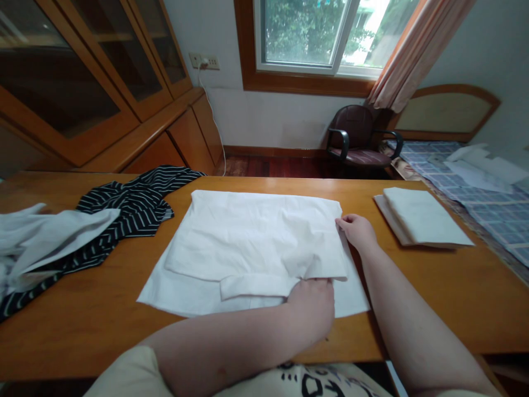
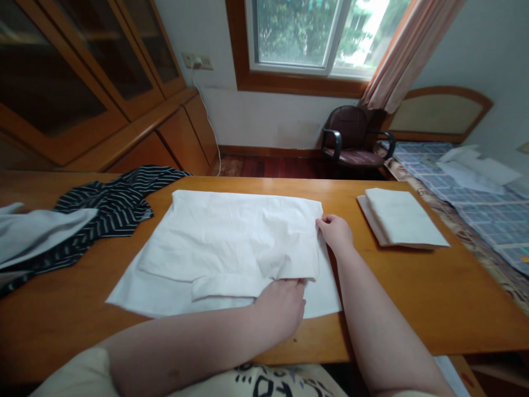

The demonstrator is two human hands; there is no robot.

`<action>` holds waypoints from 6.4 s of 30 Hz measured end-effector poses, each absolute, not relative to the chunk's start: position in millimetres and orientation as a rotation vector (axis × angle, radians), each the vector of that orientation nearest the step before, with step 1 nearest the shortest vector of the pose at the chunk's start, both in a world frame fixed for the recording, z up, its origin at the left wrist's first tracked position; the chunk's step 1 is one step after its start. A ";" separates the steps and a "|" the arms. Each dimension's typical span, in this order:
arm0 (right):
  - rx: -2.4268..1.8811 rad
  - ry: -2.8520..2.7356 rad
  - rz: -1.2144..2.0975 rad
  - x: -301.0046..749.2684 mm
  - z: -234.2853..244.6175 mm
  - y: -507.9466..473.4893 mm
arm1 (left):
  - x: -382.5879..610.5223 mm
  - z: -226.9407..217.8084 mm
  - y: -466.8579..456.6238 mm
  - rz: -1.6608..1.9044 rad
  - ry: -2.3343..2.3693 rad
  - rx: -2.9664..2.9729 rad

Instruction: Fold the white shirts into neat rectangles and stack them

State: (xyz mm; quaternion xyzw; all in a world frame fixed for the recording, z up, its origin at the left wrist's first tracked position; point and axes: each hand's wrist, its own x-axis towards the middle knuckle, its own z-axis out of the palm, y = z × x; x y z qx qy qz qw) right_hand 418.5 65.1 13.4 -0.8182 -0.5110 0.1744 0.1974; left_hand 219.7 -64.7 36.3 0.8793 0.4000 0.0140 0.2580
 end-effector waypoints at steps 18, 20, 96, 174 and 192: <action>-1.950 -1.059 0.948 434.9 10.4 95.0 | 217.6 24.0 -69.2 0.235 0.828 2.464; -1.940 -1.117 0.857 434.2 7.2 99.1 | 216.5 23.7 -70.1 0.243 0.828 2.462; -1.743 -2.423 0.311 396.3 -3.7 97.5 | 189.4 38.2 13.1 0.054 0.956 2.700; -2.116 -1.156 1.174 417.1 33.3 47.9 | -77.0 23.2 55.7 0.186 2.397 1.521; -2.023 -1.205 1.391 427.8 39.6 28.9 | -76.3 20.5 55.3 0.215 2.402 1.532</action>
